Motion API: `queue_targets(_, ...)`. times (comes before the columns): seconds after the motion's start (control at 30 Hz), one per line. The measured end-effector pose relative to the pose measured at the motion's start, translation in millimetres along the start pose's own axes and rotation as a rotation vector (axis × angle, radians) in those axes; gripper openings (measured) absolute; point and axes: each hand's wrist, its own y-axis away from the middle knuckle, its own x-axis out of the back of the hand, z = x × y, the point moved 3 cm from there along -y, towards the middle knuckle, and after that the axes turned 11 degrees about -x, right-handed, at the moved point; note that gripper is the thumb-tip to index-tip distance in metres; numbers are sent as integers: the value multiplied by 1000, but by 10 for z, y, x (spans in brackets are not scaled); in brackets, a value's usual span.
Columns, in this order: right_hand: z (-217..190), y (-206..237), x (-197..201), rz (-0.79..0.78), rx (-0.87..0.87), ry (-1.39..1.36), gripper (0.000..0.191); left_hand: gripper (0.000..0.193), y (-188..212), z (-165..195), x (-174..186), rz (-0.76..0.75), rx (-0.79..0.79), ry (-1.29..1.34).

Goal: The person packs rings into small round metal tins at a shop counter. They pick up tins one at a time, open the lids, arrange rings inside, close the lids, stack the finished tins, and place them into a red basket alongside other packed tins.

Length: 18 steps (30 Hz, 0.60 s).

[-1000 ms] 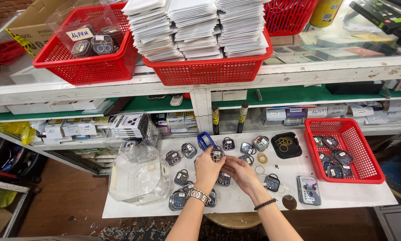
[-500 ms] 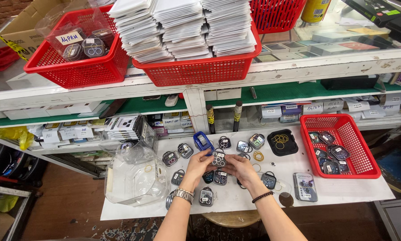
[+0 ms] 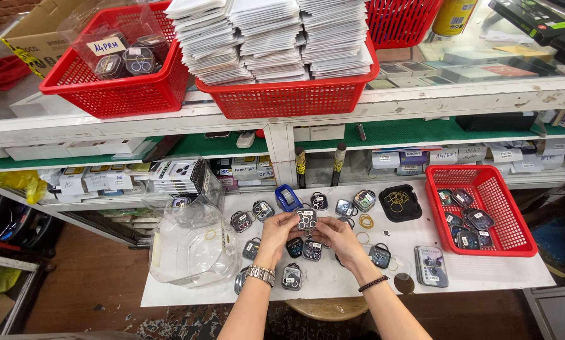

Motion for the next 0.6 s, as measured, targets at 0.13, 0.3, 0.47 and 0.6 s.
queue_targets(0.13, -17, -21, 28, 74, 125, 203, 24, 26, -25, 12, -24, -46, 72, -6)
queue_targets(0.3, 10, 13, -74, 65, 165, 304, 24, 34, -37, -21, -70, -112, 135, -138)
queue_targets(0.47, -16, 38, -90, 96, 93, 228, 29, 29, 36, -126, 63, 64, 167, 128)
queue_targets(0.6, -202, -21, 229, 315, 86, 288, 31, 26, 107, -112, 314, 261, 79, 181)
